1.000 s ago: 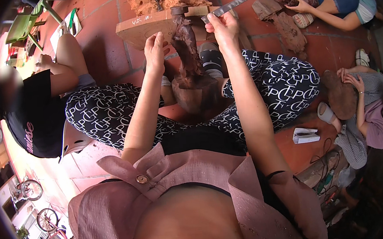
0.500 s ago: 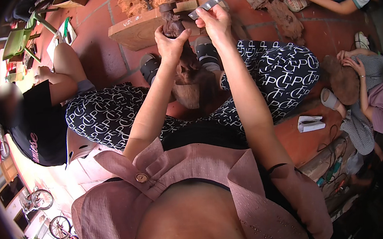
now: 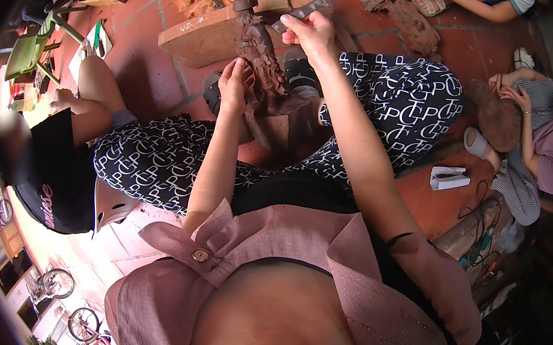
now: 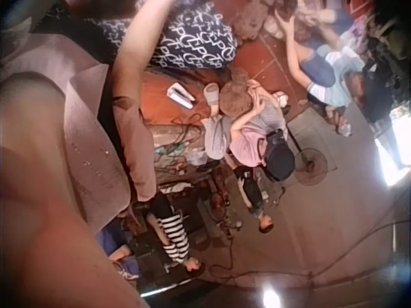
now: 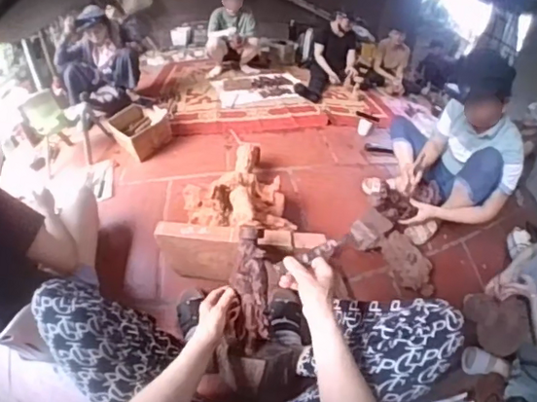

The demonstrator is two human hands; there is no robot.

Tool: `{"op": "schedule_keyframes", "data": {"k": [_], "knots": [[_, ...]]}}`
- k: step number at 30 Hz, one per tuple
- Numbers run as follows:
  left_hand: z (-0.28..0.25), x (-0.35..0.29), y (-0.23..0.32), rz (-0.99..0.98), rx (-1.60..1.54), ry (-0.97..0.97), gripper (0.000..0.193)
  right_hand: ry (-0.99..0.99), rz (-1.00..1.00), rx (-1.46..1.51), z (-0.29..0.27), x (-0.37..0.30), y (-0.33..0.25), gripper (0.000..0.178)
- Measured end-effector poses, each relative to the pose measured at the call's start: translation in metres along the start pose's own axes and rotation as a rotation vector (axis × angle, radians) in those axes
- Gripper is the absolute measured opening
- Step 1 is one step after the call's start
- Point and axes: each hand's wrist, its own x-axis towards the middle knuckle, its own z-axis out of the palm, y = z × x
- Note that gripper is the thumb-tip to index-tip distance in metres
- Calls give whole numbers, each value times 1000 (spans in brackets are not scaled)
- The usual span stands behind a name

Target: The person sits on the floor and uses a small knife to carve a wooden object. They hold the wood with one hand and carefully shape it with the other, occasionally rotating the piece to access different sides.

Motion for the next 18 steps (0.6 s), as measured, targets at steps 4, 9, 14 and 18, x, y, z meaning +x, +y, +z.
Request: {"op": "schedule_keyframes", "data": {"k": [4, 9, 14, 18], "knots": [[0, -3, 0, 6, 13, -46, 50, -74, -68, -6, 8, 2, 5, 15], [-1, 1, -11, 2, 96, -96, 56, -48, -129, -474, 26, -8, 9, 19], [-3, 2, -12, -21, 122, -119, 57, -150, -226, -555, 21, 5, 5, 15], [1, -4, -5, -20, 133, -111, 56, -198, -206, -729, 29, 4, -9, 14]]}}
